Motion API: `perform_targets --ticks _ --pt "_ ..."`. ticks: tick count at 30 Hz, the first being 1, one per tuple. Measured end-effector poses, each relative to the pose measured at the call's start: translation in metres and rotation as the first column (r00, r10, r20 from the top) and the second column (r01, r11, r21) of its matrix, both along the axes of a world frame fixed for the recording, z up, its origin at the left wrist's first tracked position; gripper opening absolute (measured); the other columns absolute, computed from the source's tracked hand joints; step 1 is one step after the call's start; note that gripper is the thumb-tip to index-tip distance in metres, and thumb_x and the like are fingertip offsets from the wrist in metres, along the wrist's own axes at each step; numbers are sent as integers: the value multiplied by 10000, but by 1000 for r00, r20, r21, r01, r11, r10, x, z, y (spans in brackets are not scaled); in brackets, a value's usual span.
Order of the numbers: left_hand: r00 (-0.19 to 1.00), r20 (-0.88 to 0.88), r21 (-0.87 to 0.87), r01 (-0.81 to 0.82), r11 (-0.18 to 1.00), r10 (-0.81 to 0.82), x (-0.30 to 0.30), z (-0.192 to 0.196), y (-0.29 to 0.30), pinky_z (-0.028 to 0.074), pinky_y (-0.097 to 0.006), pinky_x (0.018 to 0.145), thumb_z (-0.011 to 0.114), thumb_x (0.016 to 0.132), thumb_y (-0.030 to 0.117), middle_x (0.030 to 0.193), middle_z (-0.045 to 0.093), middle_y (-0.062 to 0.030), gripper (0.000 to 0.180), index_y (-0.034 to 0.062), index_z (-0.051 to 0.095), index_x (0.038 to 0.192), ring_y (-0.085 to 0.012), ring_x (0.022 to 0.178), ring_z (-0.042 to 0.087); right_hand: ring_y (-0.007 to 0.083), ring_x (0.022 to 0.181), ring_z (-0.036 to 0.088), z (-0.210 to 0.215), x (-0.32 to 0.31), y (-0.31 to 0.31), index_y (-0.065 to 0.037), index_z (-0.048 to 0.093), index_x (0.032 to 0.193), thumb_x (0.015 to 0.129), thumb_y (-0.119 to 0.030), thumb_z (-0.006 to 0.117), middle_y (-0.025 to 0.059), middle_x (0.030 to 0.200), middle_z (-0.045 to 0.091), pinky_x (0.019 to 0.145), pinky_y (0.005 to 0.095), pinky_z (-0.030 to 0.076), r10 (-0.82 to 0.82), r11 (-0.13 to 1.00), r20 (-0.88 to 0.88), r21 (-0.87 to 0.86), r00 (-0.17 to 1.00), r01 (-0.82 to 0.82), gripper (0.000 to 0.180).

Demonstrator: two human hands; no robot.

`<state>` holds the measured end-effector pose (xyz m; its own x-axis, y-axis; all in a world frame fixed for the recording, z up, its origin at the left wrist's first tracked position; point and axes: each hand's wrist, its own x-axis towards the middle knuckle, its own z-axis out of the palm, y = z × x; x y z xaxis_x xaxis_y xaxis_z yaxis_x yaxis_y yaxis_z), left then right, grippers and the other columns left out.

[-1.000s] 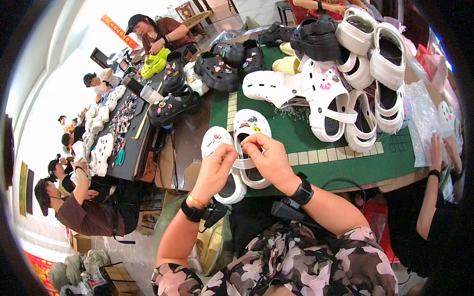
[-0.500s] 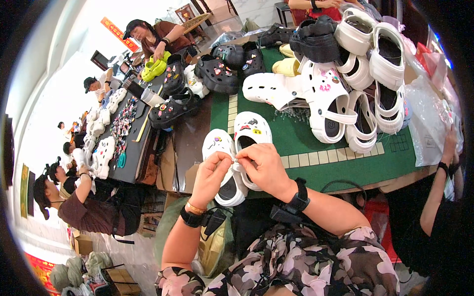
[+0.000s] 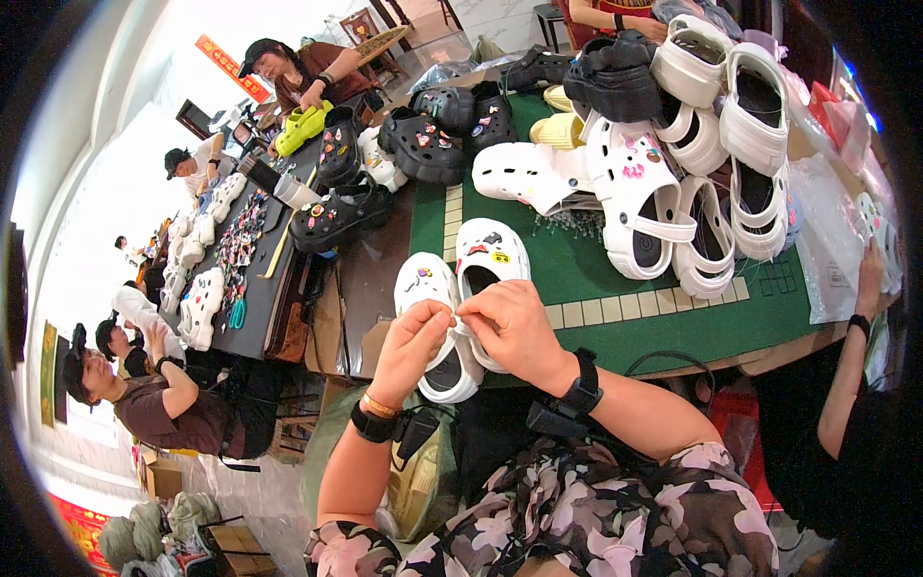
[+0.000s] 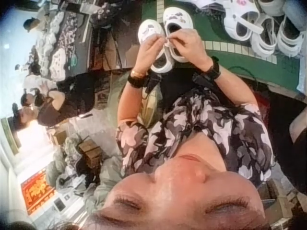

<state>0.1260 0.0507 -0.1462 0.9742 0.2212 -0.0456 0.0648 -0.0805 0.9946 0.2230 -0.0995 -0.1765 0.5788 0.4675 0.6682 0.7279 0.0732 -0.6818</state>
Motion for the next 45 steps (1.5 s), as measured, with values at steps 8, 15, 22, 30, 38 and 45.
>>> perform_targets --ticks 8,15,22,30,38,45 --pt "990 -121 -217 49 975 -77 1 2 4 207 -169 463 513 998 192 667 375 112 141 73 574 956 13 540 292 246 743 603 0 2 0 -90 657 833 778 -61 675 53 737 621 801 375 418 13 1000 72 -18 997 -12 65" --pt "991 76 129 99 987 -110 6 -9 6 373 -234 595 541 962 204 725 453 57 219 41 573 820 -46 699 428 316 807 589 5 -4 2 -55 649 800 744 -10 687 105 748 617 776 391 443 -43 998 48 -54 998 45 81" --pt "994 109 320 -10 947 -26 5 -17 5 407 -294 611 537 935 166 675 475 -61 201 -6 540 831 -107 662 445 289 754 619 2 -11 6 -4 641 812 811 4 664 107 739 644 933 432 477 -6 997 -64 -72 998 1 24" --pt "963 264 505 -186 843 55 -2 -8 -2 446 -339 624 589 882 138 750 544 -123 126 17 573 852 -225 674 547 257 713 626 -2 -11 6 14 632 821 810 13 646 111 750 649 974 431 467 12 998 -171 -59 985 -22 18" --pt "852 514 785 -422 453 -98 -7 3 -10 422 -408 786 638 768 129 820 547 -87 101 72 575 822 -278 831 557 306 798 596 2 -10 1 -32 621 834 779 -11 663 100 784 623 918 442 455 13 992 33 -125 999 -9 73" --pt "896 406 899 -357 252 -180 -7 2 -14 319 -435 1014 580 731 143 958 547 -77 142 51 586 839 -267 985 521 292 883 565 8 -10 0 -53 598 783 657 -46 649 66 869 598 931 464 395 43 963 341 -264 939 51 136"
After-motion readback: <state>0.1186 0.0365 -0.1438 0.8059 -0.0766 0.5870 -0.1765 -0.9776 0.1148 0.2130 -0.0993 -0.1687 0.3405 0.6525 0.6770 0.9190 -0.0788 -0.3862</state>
